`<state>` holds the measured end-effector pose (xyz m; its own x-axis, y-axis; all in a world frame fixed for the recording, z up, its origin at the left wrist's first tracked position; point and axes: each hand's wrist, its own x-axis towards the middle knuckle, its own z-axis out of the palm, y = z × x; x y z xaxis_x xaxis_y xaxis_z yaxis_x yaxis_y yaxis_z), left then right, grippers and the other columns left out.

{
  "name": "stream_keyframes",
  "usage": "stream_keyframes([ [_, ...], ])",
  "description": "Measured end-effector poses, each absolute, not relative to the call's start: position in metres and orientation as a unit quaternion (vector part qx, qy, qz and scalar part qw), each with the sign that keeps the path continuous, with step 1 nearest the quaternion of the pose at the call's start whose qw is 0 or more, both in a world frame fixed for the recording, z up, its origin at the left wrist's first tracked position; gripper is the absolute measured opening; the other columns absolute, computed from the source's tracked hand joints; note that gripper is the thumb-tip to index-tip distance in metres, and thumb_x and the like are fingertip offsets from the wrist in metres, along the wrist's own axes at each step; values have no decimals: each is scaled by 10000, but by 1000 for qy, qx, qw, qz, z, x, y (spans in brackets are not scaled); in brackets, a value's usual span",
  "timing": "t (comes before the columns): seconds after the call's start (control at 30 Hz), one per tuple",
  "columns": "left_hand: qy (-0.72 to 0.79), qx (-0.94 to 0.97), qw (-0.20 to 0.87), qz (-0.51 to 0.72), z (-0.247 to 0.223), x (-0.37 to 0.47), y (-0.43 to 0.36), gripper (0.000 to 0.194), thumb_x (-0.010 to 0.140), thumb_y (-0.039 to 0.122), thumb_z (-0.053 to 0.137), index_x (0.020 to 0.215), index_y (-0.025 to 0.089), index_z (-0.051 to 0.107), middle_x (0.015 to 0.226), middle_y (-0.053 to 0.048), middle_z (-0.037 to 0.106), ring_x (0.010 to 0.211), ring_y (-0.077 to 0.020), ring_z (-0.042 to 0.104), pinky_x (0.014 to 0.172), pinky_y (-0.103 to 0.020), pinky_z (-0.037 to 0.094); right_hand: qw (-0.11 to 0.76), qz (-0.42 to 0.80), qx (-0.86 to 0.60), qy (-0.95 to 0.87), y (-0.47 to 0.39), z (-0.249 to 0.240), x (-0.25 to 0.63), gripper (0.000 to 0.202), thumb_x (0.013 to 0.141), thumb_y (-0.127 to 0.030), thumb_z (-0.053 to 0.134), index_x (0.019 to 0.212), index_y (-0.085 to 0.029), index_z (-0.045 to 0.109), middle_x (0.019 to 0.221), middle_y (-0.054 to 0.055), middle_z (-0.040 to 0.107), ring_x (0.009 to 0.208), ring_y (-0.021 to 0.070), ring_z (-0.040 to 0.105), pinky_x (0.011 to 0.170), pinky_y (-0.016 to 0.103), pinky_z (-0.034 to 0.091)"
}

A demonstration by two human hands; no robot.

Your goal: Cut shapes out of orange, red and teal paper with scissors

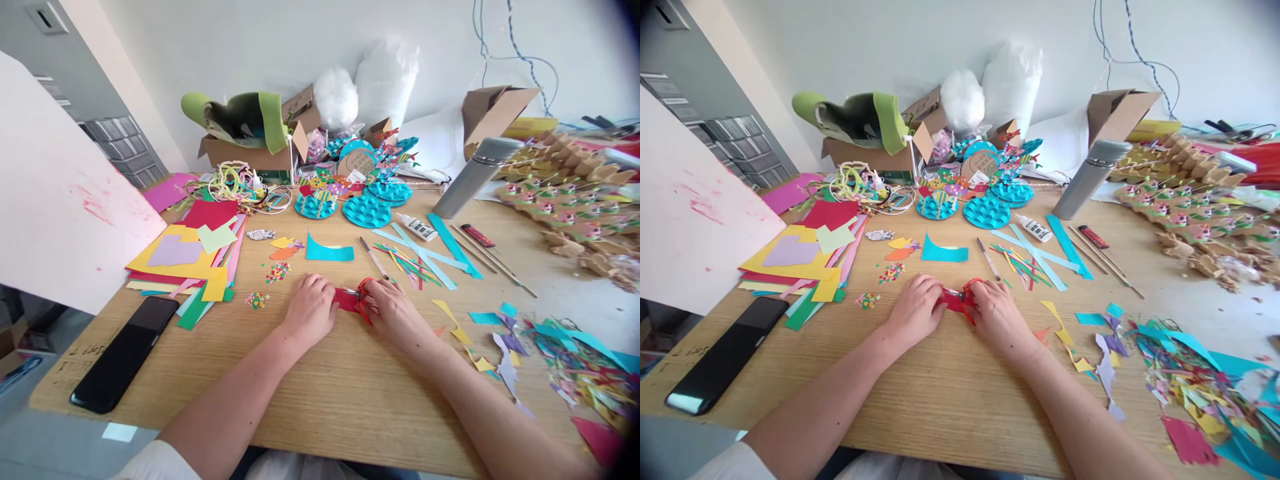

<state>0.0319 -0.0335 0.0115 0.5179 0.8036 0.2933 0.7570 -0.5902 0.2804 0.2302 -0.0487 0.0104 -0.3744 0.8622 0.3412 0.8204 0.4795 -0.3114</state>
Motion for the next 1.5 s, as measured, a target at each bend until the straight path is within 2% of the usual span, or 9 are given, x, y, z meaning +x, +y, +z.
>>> stream_keyframes([
  [0.3,476,835,130,245,9,33,-32,354,801,162,652,1151,149,598,1095,-109,665,1070,-275,543,961,-436,460,273,54,-505,-817,-49,11,228,177,818,-47,474,814,-221,439,753,51,606,767,241,558,711,337,386],
  [0.57,491,697,386,353,12,33,-24,252,740,81,624,967,169,687,1003,-87,716,894,-201,647,844,-357,506,330,20,-467,-820,-57,24,227,184,829,-42,451,829,-225,473,784,65,611,764,246,563,700,357,403],
  [0.73,445,467,622,443,13,29,-15,171,640,130,739,802,148,690,768,-40,706,702,-147,635,712,-283,489,459,131,-541,-692,-56,24,230,142,893,-259,623,873,-231,486,1086,116,701,973,269,647,819,414,474],
  [0.9,401,329,721,461,22,29,-18,325,502,181,858,735,132,636,756,-41,700,678,-143,652,680,-285,504,484,337,-516,-621,-53,16,226,331,770,-413,777,856,-215,526,1001,104,700,918,258,672,811,423,515],
  [1.03,390,381,731,410,24,35,-26,326,498,211,866,721,121,646,710,-41,693,633,-139,638,653,-286,505,505,370,-504,-595,-52,12,220,336,756,-451,775,833,-203,561,874,67,655,757,212,644,684,364,523],
  [1.13,395,406,712,415,24,36,-25,302,513,201,851,739,107,675,724,-53,703,630,-127,630,654,-267,493,490,316,-529,-616,-54,15,222,256,830,-428,697,828,-206,569,837,63,653,731,207,628,664,355,507],
  [1.27,414,300,680,526,25,25,-12,285,538,203,805,771,129,659,760,-46,707,665,-149,651,635,-272,504,418,159,-536,-716,-59,27,225,67,883,-245,576,903,-229,515,998,105,719,942,263,647,870,471,479],
  [1.4,405,218,643,612,25,13,0,258,550,168,740,773,159,609,740,-17,697,678,-143,657,674,-279,526,285,101,-403,-864,-68,37,213,283,745,-79,528,985,-222,483,1119,126,698,1142,280,628,1145,617,183],
  [1.5,400,221,634,624,24,12,0,263,562,184,737,779,163,590,749,-10,694,667,-132,652,701,-287,529,211,111,-355,-904,-71,39,198,286,746,-109,534,1007,-223,507,1064,108,705,1064,263,662,1182,600,108],
])
